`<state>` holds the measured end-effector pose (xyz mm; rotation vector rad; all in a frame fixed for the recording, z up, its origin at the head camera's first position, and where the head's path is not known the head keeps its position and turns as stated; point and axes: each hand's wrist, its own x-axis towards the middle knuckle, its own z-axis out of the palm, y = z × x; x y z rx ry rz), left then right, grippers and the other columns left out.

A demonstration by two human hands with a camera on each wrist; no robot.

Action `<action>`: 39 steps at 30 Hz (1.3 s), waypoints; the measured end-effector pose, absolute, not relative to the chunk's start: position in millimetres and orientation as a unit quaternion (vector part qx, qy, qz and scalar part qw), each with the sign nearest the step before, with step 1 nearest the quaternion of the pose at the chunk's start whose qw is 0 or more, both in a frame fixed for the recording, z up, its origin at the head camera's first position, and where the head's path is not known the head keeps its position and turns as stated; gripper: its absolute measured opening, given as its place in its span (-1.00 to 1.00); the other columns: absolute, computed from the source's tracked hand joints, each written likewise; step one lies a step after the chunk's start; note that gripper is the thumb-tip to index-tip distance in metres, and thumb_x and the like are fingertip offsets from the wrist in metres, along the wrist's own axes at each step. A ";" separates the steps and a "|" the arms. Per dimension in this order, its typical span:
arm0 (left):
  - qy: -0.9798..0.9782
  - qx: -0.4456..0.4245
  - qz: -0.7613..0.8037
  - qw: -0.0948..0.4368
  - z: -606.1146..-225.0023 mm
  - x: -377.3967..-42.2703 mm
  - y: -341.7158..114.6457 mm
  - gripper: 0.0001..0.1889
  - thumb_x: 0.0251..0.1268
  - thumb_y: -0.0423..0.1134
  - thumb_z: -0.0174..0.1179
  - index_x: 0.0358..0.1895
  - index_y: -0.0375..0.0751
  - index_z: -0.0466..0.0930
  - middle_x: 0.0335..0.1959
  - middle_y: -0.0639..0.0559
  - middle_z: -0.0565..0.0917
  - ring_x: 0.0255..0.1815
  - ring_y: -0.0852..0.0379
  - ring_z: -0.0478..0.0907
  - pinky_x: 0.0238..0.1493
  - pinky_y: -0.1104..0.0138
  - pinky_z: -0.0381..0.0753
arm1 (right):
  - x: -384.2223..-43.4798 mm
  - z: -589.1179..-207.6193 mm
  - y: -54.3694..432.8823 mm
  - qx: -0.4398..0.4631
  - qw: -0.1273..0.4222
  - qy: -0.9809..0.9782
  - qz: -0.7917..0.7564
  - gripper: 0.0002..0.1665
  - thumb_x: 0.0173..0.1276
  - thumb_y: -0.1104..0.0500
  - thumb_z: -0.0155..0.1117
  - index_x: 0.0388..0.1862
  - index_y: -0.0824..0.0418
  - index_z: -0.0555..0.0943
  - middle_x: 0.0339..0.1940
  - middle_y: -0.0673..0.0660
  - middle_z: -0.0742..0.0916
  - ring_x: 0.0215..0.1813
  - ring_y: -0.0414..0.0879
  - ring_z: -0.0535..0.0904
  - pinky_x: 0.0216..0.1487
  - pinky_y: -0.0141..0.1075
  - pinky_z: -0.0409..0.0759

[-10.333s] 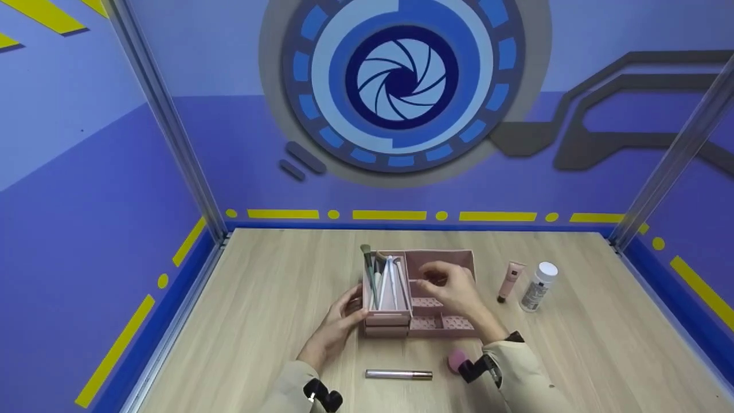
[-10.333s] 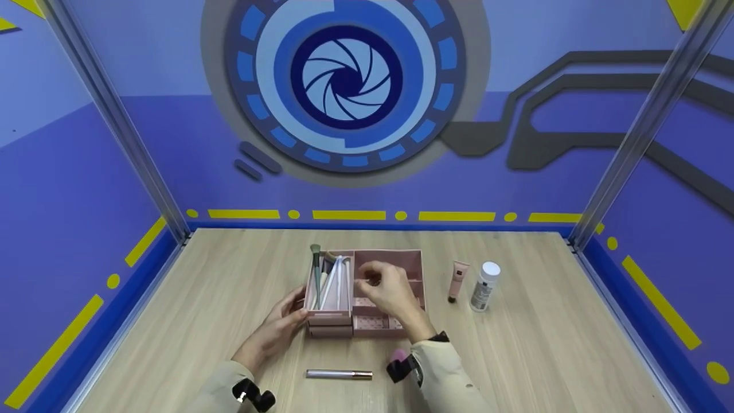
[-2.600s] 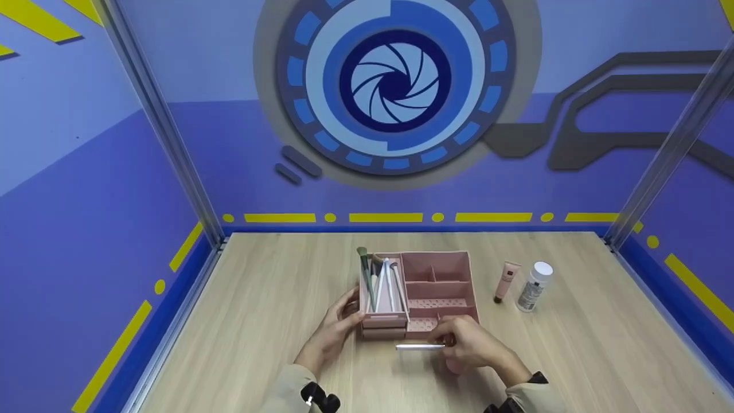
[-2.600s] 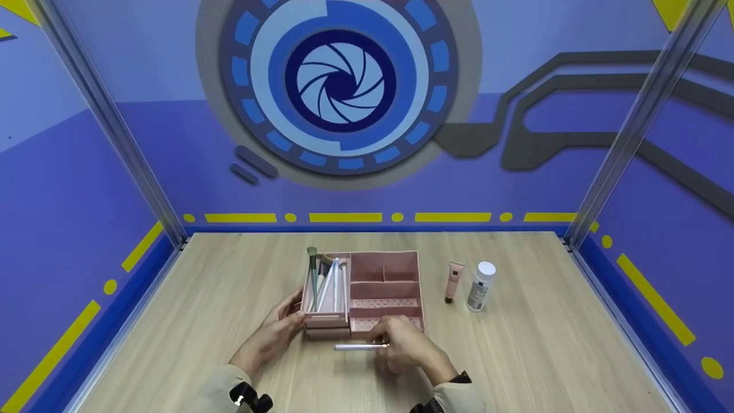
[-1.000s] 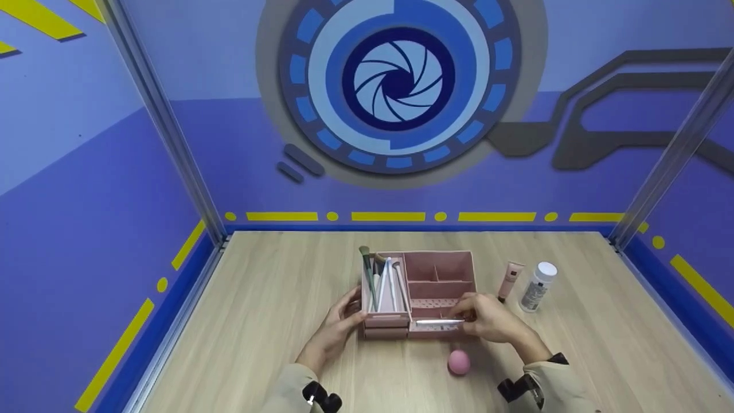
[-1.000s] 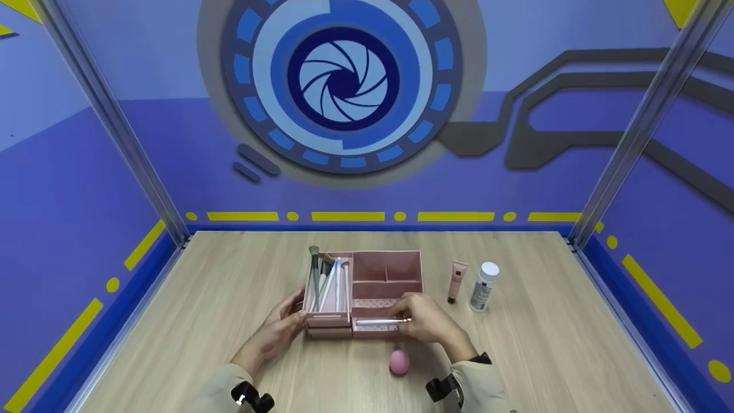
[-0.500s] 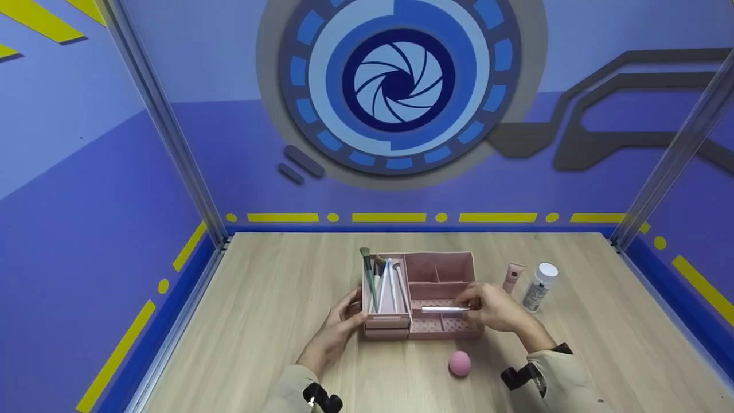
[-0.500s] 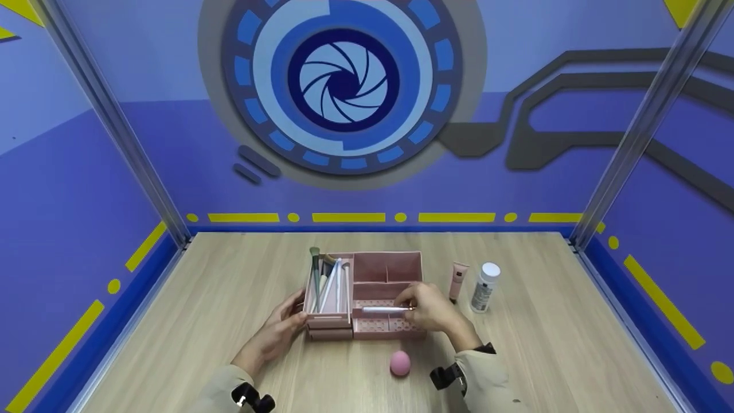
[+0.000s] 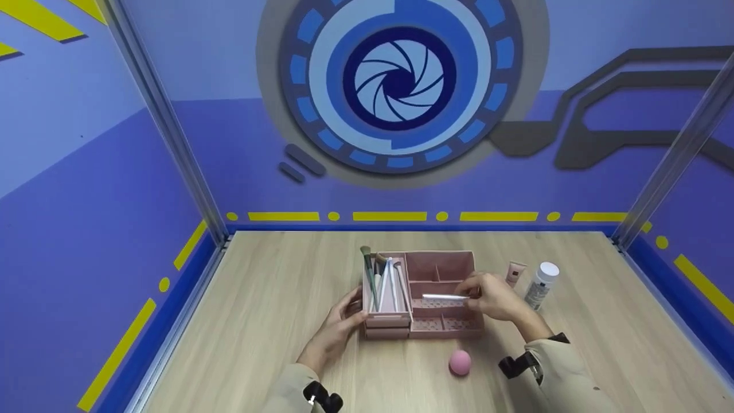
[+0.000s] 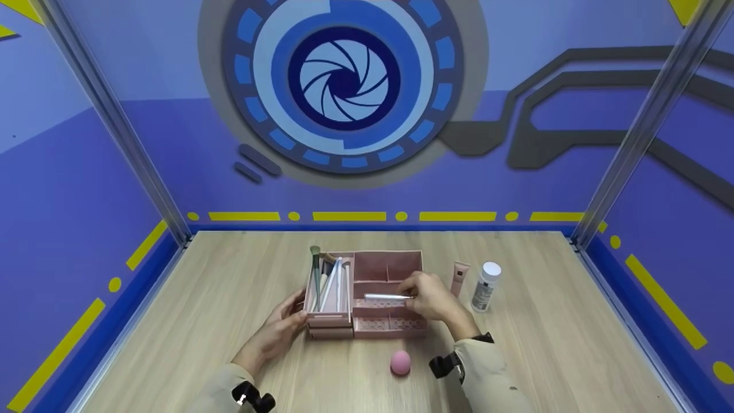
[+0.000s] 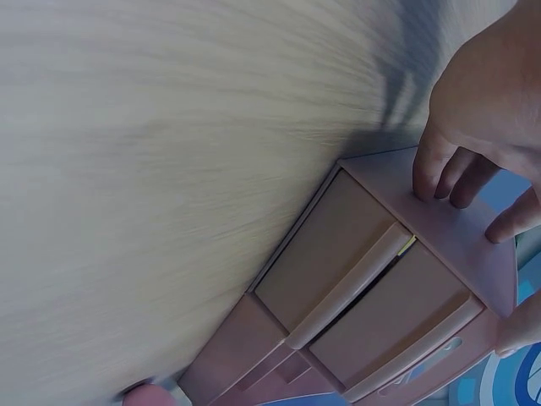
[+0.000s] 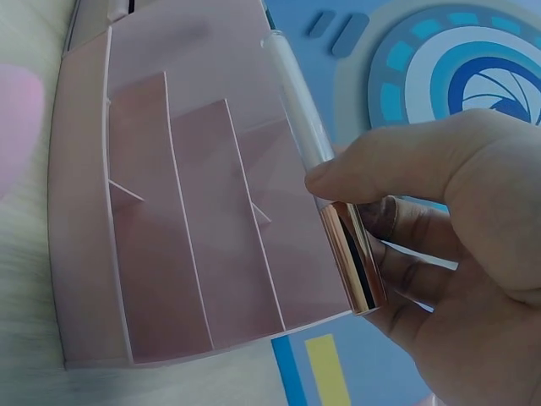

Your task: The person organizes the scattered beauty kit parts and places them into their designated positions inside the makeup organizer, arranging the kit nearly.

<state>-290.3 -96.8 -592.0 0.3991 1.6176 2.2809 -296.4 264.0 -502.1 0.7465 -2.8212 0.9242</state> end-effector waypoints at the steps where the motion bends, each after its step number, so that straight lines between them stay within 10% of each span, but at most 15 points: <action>1: 0.565 0.139 0.798 0.159 -591.9 -290.3 -96.7 -0.18 0.29 -0.30 0.22 0.54 -0.26 -0.04 0.45 -0.27 0.18 0.36 0.01 0.27 0.37 0.26 0.35 | -297.7 -502.1 263.7 0.242 0.040 -0.921 0.302 -0.73 -0.01 0.41 0.35 -0.31 0.15 0.75 -0.39 0.02 0.66 -0.37 -0.07 0.53 -0.39 -0.42 0.48; 39: 0.572 0.138 0.793 0.157 -591.9 -291.6 -96.9 -0.19 0.29 -0.32 0.22 0.53 -0.25 0.00 0.45 -0.24 0.19 0.39 -0.03 0.23 0.39 0.27 0.32 | -316.3 -513.5 259.8 0.215 0.080 -0.931 0.283 -0.62 0.06 0.33 0.44 -0.07 0.20 0.71 -0.17 0.14 0.70 -0.12 0.09 0.63 -0.05 0.00 0.61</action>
